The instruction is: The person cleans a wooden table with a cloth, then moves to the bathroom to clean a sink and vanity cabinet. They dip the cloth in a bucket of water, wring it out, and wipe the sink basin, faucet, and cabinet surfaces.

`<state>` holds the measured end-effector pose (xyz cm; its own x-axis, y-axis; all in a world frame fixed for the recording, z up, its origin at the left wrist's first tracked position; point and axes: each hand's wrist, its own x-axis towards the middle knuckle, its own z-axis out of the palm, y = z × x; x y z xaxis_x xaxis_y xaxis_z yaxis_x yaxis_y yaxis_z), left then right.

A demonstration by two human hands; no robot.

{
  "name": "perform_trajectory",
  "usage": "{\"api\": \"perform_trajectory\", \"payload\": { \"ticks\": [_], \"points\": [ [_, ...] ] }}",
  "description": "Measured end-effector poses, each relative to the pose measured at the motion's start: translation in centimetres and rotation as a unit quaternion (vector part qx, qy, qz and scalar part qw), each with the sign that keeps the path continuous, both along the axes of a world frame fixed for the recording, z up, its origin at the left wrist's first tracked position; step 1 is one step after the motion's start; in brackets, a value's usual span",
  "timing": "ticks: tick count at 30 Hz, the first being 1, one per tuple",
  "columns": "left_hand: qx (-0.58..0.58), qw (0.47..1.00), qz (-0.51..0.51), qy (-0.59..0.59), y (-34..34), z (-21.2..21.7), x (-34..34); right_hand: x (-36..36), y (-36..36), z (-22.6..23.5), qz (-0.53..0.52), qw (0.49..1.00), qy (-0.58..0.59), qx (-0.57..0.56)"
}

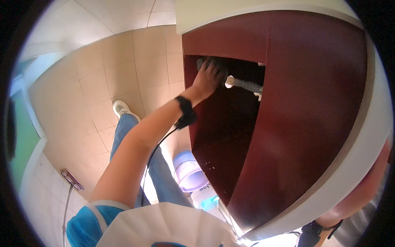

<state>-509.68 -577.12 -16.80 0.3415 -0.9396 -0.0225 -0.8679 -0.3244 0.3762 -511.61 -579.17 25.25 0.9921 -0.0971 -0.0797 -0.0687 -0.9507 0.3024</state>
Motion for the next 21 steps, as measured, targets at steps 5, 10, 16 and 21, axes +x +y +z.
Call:
{"api": "perform_trajectory", "payload": {
  "ticks": [5,10,16,21],
  "points": [
    [-0.079,0.989,0.115,-0.049,-5.4,-1.2,5.5,0.1,0.0,-0.1,0.006,1.000,-0.013,-0.013],
    [-0.049,0.992,0.114,-0.031,-7.5,-3.2,5.0,0.1,0.4,0.2,0.012,0.999,-0.015,-0.045],
    [-0.015,0.996,0.088,-0.016,-9.6,-4.2,4.3,-0.5,0.9,1.1,-0.012,0.996,-0.001,-0.091],
    [-0.001,0.998,0.064,-0.012,-9.0,-4.1,4.2,0.0,1.4,1.3,-0.064,0.996,-0.005,-0.058]
  ]
}}
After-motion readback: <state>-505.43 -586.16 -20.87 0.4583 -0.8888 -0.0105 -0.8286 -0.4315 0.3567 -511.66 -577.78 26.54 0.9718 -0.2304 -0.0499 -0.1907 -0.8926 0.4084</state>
